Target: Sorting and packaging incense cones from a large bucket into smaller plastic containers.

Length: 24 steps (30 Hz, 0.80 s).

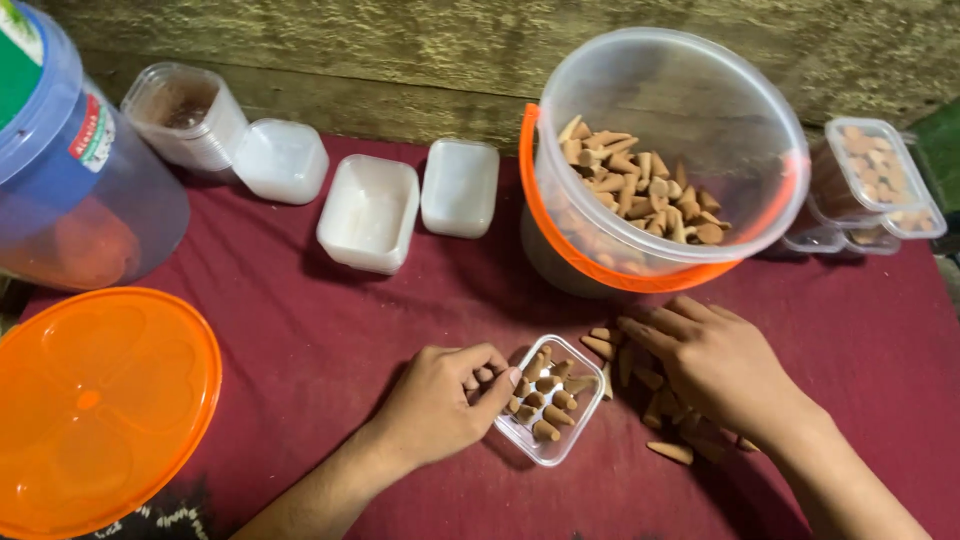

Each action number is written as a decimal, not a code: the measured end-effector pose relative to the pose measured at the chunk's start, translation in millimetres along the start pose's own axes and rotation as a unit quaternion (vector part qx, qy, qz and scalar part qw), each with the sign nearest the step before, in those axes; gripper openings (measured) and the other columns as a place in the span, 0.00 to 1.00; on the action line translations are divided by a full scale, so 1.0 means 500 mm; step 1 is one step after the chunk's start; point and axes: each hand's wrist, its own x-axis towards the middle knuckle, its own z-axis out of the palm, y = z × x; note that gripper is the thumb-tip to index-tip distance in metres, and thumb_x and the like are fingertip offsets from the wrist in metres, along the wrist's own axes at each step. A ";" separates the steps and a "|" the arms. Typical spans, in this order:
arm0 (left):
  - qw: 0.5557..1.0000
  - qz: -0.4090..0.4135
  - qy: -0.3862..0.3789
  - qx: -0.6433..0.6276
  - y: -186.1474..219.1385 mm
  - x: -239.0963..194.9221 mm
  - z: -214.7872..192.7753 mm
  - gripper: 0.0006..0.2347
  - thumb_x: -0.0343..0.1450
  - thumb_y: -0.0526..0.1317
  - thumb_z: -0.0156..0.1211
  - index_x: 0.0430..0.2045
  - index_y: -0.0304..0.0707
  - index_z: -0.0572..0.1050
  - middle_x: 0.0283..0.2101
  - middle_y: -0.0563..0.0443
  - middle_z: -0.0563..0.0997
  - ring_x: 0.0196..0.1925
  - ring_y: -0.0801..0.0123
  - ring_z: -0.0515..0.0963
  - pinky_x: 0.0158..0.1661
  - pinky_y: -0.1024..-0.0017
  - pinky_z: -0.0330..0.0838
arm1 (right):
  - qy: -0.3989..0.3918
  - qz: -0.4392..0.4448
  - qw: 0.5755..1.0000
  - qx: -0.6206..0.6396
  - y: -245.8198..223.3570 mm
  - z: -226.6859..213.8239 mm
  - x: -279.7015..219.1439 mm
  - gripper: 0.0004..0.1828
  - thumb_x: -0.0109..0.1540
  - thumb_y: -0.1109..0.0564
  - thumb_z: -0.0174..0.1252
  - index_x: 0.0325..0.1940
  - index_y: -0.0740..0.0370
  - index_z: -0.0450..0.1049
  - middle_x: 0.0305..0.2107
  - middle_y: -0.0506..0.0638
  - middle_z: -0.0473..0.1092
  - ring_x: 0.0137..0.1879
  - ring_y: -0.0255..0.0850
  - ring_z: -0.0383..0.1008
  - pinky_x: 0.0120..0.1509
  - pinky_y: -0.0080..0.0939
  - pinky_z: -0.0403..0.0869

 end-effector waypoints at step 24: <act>0.992 -0.007 -0.116 -0.054 0.002 -0.014 0.010 0.11 0.71 0.40 0.64 0.18 0.43 0.72 0.16 0.61 0.76 0.15 0.79 0.70 0.18 0.77 0.67 | 0.110 -0.105 0.970 0.189 -0.190 -0.141 -0.024 0.09 0.67 0.58 0.55 0.49 0.61 0.76 0.41 0.51 0.76 0.35 0.43 0.78 0.35 0.45 0.78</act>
